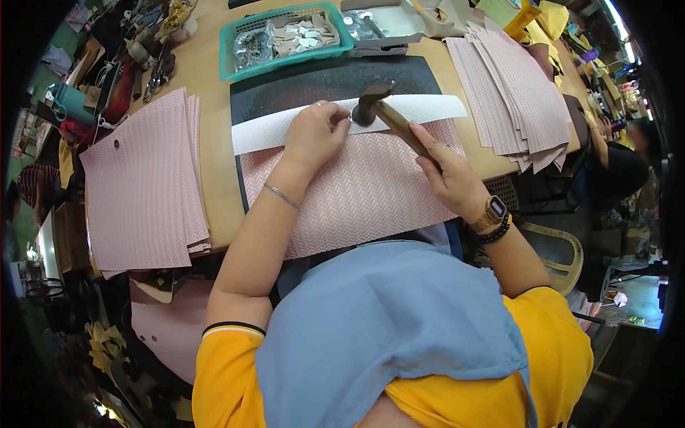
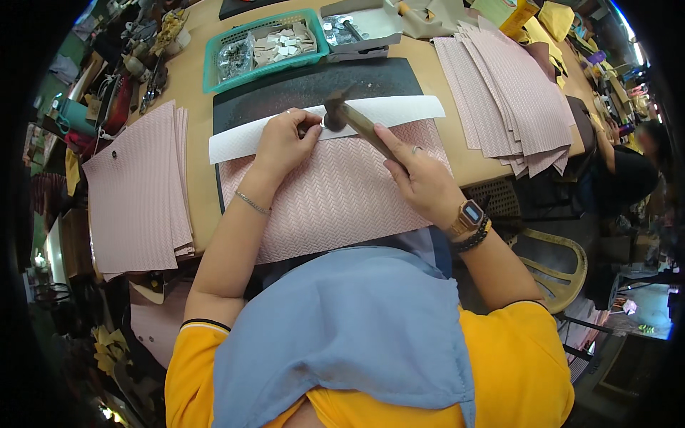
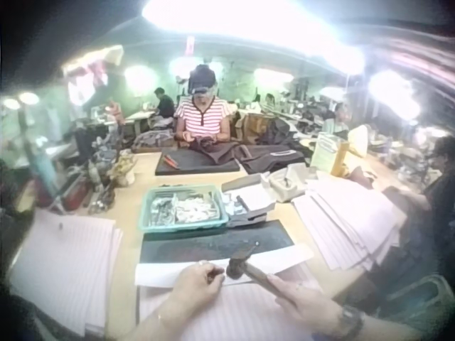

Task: The person assembles leather pieces by manually placing metal fasteners into pre-drilled holes and securing them using a hammer on a workshop table.

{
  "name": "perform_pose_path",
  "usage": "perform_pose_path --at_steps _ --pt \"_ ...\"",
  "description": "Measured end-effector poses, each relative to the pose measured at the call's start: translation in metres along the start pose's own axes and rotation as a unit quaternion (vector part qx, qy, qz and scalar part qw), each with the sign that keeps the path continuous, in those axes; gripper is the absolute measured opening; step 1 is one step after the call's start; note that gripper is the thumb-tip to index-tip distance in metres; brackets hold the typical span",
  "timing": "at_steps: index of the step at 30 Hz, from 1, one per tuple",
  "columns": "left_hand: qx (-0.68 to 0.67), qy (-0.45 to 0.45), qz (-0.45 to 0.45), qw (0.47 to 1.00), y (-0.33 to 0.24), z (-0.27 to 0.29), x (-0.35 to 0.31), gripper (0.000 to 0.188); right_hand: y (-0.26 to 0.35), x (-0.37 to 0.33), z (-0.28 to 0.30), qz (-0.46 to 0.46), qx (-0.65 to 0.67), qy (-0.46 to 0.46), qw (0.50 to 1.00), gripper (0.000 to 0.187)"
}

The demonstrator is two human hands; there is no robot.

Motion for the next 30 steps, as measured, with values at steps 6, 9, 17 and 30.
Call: perform_pose_path --at_steps 6,9,17,30 --pt "-0.008 0.016 0.076 0.997 -0.014 0.005 -0.003 0.082 0.016 0.013 0.025 0.005 -0.071 0.035 0.997 0.065" --pt "-0.021 0.024 0.069 0.997 -0.019 0.008 -0.002 0.105 0.03 0.026 0.03 0.099 -0.061 -0.007 0.993 0.063" --pt "-0.007 0.007 0.053 0.999 -0.011 0.007 -0.003 0.111 0.038 0.031 0.047 0.033 -0.193 0.071 0.978 0.058" --pt "-0.007 0.02 0.064 0.998 -0.013 0.006 -0.002 0.104 0.0 0.003 0.009 0.051 -0.097 -0.01 0.994 0.061"
Point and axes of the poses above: each hand's wrist, its own x-axis towards the middle knuckle, its own z-axis out of the back of the hand, y = z × x, the point moved 1 cm from there along x, towards the middle knuckle, and after that the axes turned 10 degrees about -x, right-handed, at the moved point
